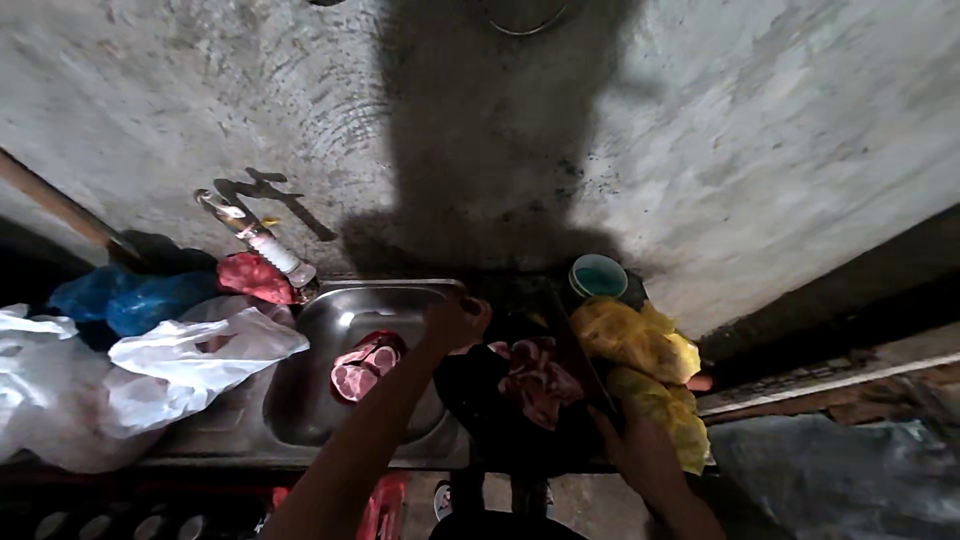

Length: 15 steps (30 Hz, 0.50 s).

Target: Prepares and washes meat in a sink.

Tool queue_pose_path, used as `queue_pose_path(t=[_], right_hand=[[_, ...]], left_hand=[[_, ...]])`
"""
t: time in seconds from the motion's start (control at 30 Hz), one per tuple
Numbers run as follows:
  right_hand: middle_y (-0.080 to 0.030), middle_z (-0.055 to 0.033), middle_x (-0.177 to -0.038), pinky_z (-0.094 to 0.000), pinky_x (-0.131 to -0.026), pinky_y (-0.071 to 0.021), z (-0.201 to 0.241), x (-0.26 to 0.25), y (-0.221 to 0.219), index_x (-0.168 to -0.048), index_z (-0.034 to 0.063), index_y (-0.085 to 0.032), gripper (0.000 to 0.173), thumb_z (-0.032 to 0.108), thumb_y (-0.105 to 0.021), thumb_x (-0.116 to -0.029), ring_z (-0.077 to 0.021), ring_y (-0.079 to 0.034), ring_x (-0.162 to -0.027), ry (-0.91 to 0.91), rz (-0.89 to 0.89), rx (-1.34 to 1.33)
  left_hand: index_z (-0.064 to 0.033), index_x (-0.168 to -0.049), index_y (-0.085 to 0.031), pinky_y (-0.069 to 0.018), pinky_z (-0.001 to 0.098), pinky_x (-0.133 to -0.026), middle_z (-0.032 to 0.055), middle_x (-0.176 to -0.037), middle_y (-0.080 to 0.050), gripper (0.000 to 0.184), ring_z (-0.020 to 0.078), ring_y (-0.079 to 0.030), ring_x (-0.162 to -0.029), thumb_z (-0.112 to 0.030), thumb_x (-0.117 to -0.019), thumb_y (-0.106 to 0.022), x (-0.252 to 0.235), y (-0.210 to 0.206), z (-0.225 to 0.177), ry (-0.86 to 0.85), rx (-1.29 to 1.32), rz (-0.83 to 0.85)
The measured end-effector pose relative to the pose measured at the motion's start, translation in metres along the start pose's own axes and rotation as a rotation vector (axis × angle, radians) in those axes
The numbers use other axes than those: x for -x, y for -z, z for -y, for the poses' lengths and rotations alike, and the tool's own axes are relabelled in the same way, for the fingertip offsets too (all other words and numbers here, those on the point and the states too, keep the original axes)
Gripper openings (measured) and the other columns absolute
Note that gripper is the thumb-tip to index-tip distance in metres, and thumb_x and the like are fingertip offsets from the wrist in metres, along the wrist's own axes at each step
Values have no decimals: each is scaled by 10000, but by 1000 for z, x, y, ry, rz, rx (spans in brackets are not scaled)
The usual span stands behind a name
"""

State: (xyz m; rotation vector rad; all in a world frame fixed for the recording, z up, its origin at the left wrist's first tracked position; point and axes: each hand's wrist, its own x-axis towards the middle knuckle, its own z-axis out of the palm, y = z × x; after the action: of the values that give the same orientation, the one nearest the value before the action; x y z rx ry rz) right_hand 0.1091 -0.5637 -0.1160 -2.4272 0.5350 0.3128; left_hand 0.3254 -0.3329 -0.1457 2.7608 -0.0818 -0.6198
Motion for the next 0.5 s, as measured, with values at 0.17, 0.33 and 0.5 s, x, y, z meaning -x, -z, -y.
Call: queue_pose_path(t=[0.17, 0.33, 0.5], right_hand=[[-670, -269, -1210, -608, -960, -513, 35, -71, 10, -1434, 21, -513, 515, 388, -510, -1072, -438, -661, -1143, -23, 45, 289], [-619, -286, -1313, -590, -985, -506, 61, -110, -2, -1488, 4, -448, 514, 295, -518, -1070, -455, -622, -1213, 57, 119, 491], [-548, -319, -1401, -602, -999, -495, 51, -111, -10, -1520, 19, -435, 543, 276, -552, -1057, -483, -603, -1225, 198, 96, 559]], left_hand=[[-35, -1526, -386, -434, 626, -1045, 278, -1380, -557, 928, 445, -547, -1276, -470, -816, -796, 27, -6, 2, -17, 25, 10], [-91, -1576, -327, -441, 628, -1038, 286, -1411, -527, 961, 463, -529, -1291, -494, -826, -773, 48, -12, 1, -8, -2, 33], [-95, -1583, -332, -396, 642, -1081, 283, -1488, -459, 940, 459, -466, -1362, -585, -868, -694, 52, -20, 15, -25, 74, -25]])
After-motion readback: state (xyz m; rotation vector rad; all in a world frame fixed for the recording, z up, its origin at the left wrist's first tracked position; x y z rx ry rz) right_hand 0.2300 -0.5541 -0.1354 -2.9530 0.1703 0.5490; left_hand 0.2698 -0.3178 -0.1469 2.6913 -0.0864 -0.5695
